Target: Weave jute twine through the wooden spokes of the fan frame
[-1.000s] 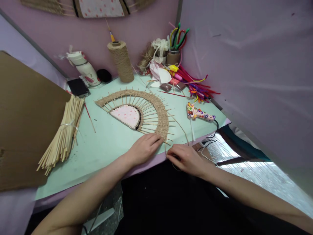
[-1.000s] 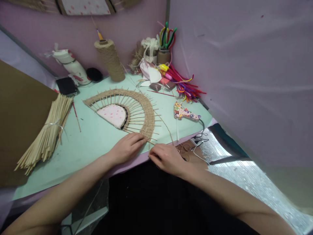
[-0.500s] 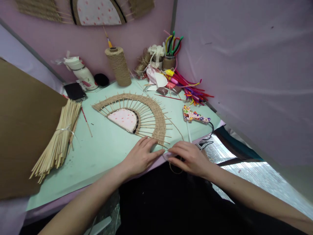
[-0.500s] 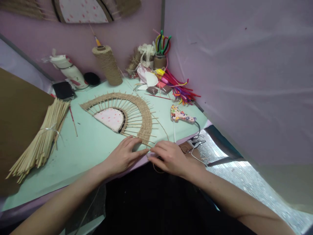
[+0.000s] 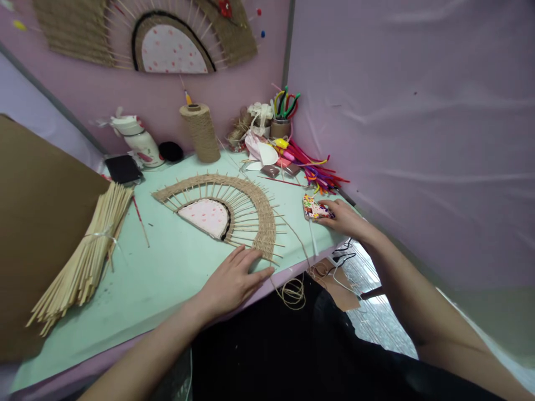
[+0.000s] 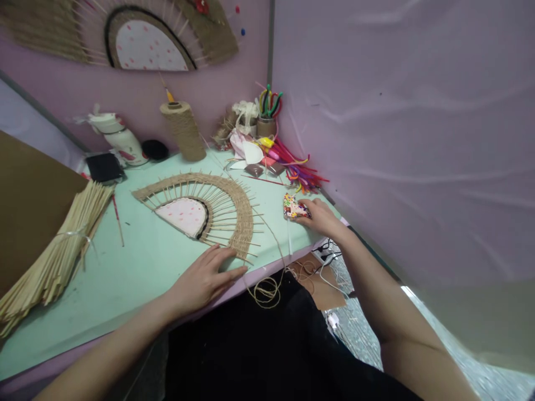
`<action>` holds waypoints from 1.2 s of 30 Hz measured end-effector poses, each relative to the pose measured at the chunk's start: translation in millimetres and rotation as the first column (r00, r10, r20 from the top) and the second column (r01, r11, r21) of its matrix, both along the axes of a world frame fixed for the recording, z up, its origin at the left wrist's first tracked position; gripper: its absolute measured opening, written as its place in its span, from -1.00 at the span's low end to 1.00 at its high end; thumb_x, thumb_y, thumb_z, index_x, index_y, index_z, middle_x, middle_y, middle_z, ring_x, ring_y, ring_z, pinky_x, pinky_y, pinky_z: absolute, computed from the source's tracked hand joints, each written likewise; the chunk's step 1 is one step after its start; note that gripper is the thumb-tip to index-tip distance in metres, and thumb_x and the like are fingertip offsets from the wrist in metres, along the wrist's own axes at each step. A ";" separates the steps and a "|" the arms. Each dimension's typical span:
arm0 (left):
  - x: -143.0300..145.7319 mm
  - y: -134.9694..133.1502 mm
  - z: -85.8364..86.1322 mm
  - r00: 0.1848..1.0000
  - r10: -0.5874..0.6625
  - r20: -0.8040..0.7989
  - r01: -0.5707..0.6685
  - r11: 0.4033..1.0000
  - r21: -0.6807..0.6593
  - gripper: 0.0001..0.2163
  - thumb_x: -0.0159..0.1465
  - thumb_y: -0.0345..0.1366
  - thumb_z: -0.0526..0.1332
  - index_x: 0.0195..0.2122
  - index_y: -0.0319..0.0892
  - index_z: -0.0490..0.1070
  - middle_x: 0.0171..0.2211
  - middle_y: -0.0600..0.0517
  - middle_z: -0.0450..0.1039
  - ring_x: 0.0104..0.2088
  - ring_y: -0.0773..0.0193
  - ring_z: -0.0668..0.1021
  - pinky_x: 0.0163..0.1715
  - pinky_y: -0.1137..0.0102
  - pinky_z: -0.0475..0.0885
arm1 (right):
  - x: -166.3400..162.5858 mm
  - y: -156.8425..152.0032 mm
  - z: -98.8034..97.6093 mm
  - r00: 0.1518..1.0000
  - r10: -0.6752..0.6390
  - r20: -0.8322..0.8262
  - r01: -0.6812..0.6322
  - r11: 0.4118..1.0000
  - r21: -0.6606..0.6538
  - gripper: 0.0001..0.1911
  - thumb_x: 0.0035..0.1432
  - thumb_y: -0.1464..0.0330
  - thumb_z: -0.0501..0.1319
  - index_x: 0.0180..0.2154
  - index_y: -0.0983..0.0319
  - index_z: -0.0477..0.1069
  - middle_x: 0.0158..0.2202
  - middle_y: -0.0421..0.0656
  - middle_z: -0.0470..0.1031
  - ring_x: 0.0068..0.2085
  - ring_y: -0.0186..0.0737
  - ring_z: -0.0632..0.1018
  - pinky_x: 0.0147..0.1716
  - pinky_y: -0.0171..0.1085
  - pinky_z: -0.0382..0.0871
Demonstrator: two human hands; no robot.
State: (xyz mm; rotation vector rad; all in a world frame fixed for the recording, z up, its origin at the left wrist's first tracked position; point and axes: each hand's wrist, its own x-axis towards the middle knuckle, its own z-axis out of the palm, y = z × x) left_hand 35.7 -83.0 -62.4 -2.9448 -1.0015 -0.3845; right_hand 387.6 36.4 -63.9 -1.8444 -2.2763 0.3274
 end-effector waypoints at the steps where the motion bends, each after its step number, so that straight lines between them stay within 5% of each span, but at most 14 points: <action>1: 0.0 0.0 -0.1 1.000 -0.001 0.003 0.001 1.000 -0.005 -0.67 0.36 -0.25 0.05 0.13 0.06 0.35 0.12 -0.15 0.30 0.12 0.07 0.36 0.14 0.01 0.27 | 0.2 0.1 -0.5 1.000 0.009 -0.025 -0.009 1.000 0.002 -0.43 0.14 0.17 0.21 0.14 0.26 0.31 -0.11 0.06 0.42 -0.08 0.04 0.47 -0.07 -0.07 0.34; 5: 0.2 0.6 -0.7 0.999 -0.026 0.044 0.027 0.999 -0.031 -0.67 0.35 -0.28 0.07 0.13 0.01 0.36 0.15 -0.14 0.30 0.15 0.05 0.32 0.15 0.00 0.25 | -1.4 -16.3 8.3 0.971 0.060 -0.233 -0.052 0.998 0.039 -0.52 0.15 0.19 0.19 0.07 0.25 0.36 -0.02 0.05 0.42 0.00 0.03 0.45 -0.03 -0.08 0.33; 8: 0.6 1.1 -0.8 0.996 -0.048 0.079 0.052 0.998 -0.047 -0.66 0.33 -0.32 0.10 0.12 -0.01 0.38 0.13 -0.13 0.34 0.15 0.02 0.31 0.14 -0.03 0.25 | -12.7 -48.9 24.7 0.842 0.051 -0.537 -0.143 0.981 -0.131 -0.51 0.18 0.13 0.16 0.10 0.18 0.30 0.01 -0.01 0.42 -0.05 -0.07 0.47 -0.15 -0.18 0.39; 11: 0.9 0.9 -0.7 0.995 -0.042 0.087 0.047 0.997 -0.058 -0.66 0.33 -0.31 0.11 0.11 0.01 0.39 0.12 -0.14 0.35 0.14 0.02 0.31 0.13 -0.05 0.25 | -31.7 -85.0 36.8 0.670 -0.111 -0.734 -0.323 0.847 -0.423 -0.52 0.24 0.08 0.07 0.07 0.22 0.27 -0.27 -0.08 0.46 -0.38 -0.26 0.46 -0.48 -0.32 0.32; 13: 0.9 0.5 -0.6 0.997 -0.032 0.068 0.036 0.997 -0.062 -0.66 0.33 -0.30 0.10 0.13 0.05 0.37 0.15 -0.14 0.32 0.16 0.03 0.30 0.14 -0.05 0.22 | -44.3 -101.9 38.8 0.627 -0.205 -0.752 -0.377 0.765 -0.523 -0.55 0.18 0.09 0.14 -0.02 0.24 0.31 -0.40 -0.17 0.39 -0.51 -0.35 0.36 -0.60 -0.37 0.19; 16: 0.6 0.1 -0.4 1.000 -0.024 0.014 0.025 0.998 -0.064 -0.64 0.35 -0.28 0.08 0.16 0.10 0.32 0.20 -0.12 0.26 0.19 0.03 0.27 0.17 -0.06 0.17 | -57.0 -112.1 37.9 0.672 -0.223 -0.706 -0.349 0.745 -0.568 -0.62 0.09 0.12 0.24 -0.13 0.21 0.34 -0.49 -0.24 0.32 -0.56 -0.39 0.29 -0.64 -0.39 0.12; 21: 0.9 -0.1 1.3 0.999 -0.017 -0.034 0.014 0.997 -0.082 -0.63 0.37 -0.25 0.04 0.19 0.15 0.28 0.24 -0.09 0.21 0.21 0.03 0.26 0.19 -0.06 0.10 | -59.2 -110.3 40.0 0.794 -0.108 -0.598 -0.266 0.823 -0.502 -0.61 0.13 0.04 0.17 -0.15 0.18 0.41 -0.54 -0.23 0.35 -0.56 -0.30 0.34 -0.61 -0.34 0.20; 25: 1.7 -0.1 2.7 0.999 -0.007 -0.041 0.004 0.996 -0.085 -0.62 0.37 -0.23 0.03 0.20 0.17 0.26 0.24 -0.09 0.21 0.20 0.04 0.28 0.21 -0.09 0.04 | -53.8 -111.0 34.0 0.878 -0.094 -0.470 -0.226 0.784 -0.578 -0.54 0.16 -0.05 0.11 -0.28 0.22 0.42 -0.57 -0.24 0.31 -0.57 -0.33 0.31 -0.62 -0.36 0.16; 36: 2.8 -0.4 2.0 0.999 -0.001 -0.042 -0.003 0.997 -0.083 -0.64 0.39 -0.21 -0.01 0.19 0.18 0.27 0.22 -0.08 0.24 0.19 0.03 0.29 0.20 -0.16 -0.02 | -57.8 -109.1 27.4 0.841 -0.062 -0.538 -0.320 0.744 -0.586 -0.50 0.18 -0.06 0.07 -0.38 0.26 0.36 -0.59 -0.28 0.17 -0.58 -0.40 0.20 -0.63 -0.39 0.07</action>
